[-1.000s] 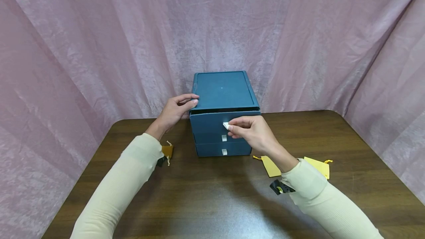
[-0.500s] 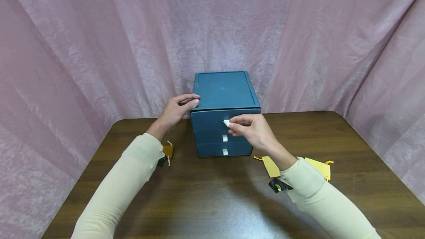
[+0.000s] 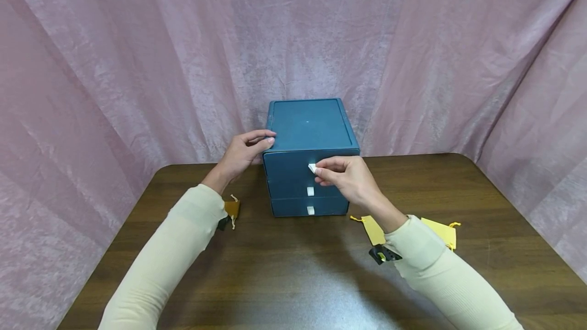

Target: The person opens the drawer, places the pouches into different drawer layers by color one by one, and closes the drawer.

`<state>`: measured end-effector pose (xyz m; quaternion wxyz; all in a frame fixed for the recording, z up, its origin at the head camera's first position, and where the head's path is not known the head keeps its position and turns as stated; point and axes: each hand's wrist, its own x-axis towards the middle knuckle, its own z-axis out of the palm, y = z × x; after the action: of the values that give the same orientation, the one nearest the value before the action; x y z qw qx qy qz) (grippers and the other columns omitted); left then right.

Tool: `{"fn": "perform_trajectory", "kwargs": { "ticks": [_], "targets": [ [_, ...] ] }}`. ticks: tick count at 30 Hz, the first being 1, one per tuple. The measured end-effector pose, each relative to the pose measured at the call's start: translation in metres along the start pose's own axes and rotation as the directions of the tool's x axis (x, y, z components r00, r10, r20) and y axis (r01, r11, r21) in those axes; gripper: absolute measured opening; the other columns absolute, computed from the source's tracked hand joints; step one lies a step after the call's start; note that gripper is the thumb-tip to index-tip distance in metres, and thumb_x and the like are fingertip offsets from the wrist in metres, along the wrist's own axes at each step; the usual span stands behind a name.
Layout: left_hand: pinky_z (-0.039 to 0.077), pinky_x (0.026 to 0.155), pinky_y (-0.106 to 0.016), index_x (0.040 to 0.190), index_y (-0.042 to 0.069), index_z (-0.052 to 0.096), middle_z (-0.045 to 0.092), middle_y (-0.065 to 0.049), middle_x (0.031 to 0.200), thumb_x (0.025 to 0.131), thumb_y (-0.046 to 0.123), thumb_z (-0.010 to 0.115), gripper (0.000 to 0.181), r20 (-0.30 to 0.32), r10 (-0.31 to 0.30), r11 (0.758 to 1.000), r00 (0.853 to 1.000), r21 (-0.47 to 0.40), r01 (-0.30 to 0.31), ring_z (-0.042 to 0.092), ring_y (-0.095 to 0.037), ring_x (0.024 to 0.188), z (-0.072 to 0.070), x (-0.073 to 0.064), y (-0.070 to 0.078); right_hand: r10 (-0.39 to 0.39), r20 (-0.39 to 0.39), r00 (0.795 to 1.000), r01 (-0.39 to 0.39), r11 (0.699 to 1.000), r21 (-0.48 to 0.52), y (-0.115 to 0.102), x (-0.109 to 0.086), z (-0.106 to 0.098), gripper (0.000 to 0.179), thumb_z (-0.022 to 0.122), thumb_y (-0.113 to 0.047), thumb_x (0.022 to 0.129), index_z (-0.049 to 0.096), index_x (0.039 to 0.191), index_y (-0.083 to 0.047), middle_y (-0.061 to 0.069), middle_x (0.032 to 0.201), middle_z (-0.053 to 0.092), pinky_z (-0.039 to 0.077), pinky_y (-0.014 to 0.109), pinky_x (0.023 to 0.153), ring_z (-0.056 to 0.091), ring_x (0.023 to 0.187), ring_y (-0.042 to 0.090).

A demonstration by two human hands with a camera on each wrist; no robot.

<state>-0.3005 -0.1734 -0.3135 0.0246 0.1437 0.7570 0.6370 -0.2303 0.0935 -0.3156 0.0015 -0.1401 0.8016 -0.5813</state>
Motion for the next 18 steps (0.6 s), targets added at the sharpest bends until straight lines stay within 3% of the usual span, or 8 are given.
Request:
{"fn": "perform_trajectory", "kwargs": {
  "ticks": [6, 18],
  "targets": [
    [0.052, 0.096, -0.047, 0.135, 0.004, 0.061, 0.056, -0.014, 0.139, 0.099, 0.025, 0.065, 0.042, 0.003, 0.005, 1.000, 1.000, 0.015, -0.005, 0.060, -0.025, 0.114, -0.0006, -0.0006, -0.0003, -0.013, -0.001, 1.000, 0.013, 1.000, -0.008, 0.0010, 0.0014, -0.0003, 0.018, 0.072, -0.008, 0.093, 0.074, 0.108, 0.003, 0.015, 0.097, 0.075, 0.059, 0.032, 0.077, 0.073, 0.084, 0.021],
    [0.048, 0.100, -0.053, 0.135, 0.006, 0.061, 0.052, -0.013, 0.144, 0.099, 0.027, 0.065, 0.042, 0.003, -0.011, 1.000, 1.000, 0.015, 0.011, 0.054, -0.029, 0.124, -0.0006, -0.0007, 0.0016, -0.014, 0.000, 1.000, 0.014, 1.000, -0.018, -0.0001, 0.0027, -0.0001, 0.018, 0.072, -0.008, 0.093, 0.074, 0.108, 0.002, 0.015, 0.099, 0.074, 0.059, 0.034, 0.077, 0.073, 0.085, 0.023]
  ]
}}
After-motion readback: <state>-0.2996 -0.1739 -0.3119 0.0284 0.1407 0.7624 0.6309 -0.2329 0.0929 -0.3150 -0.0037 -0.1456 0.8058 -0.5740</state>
